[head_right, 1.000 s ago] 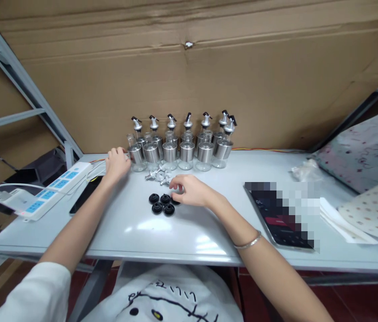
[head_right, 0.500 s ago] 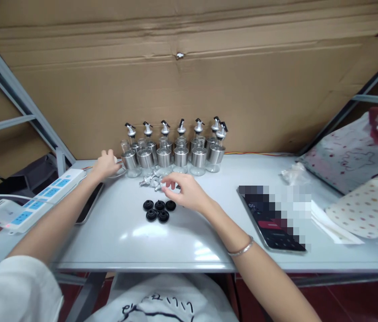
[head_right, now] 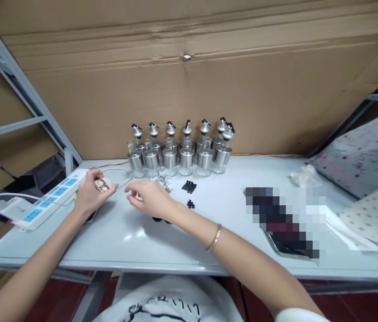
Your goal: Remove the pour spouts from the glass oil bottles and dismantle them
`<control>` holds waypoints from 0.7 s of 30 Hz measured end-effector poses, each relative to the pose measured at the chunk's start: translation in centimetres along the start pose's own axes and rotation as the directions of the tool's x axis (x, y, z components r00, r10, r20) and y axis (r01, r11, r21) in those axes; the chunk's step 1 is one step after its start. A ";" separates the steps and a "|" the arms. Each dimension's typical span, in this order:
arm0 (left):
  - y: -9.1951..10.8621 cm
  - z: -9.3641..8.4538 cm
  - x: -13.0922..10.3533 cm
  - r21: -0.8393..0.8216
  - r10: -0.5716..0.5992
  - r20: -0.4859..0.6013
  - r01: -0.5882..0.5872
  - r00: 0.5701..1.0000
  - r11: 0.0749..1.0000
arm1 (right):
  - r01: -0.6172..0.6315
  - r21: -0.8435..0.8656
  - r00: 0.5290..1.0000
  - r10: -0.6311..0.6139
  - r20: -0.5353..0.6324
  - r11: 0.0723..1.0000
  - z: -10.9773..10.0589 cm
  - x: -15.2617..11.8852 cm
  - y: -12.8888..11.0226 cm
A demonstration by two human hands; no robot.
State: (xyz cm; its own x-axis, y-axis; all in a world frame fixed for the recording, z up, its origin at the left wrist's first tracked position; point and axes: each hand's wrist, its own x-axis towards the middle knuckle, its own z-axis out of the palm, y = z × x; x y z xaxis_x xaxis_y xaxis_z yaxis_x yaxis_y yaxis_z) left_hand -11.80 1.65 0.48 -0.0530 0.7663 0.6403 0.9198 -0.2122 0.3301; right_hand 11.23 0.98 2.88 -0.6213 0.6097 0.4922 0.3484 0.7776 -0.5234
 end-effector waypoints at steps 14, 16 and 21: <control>-0.4 0.9 -0.9 -0.165 0.181 0.047 -0.171 0.982 0.971 | -0.005 -0.175 0.999 0.011 0.032 0.985 5.2 4.2 0.1; -0.2 0.8 -0.8 -0.215 0.196 0.105 -0.170 0.975 0.962 | -0.026 -0.162 0.999 0.029 0.016 0.986 5.3 4.4 0.4; 0.1 0.7 -0.5 -0.286 0.146 0.243 -0.073 0.959 0.955 | -0.118 -0.035 0.993 0.118 -0.020 0.992 5.9 4.6 1.1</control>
State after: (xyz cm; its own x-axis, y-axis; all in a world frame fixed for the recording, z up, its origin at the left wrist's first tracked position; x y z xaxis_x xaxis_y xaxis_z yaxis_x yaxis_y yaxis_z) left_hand -11.43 1.68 -0.27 0.1780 0.8511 0.4939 0.7714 -0.4323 0.4670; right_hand 4.60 3.77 0.46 -0.5621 0.6998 0.4408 0.4436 0.7049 -0.5535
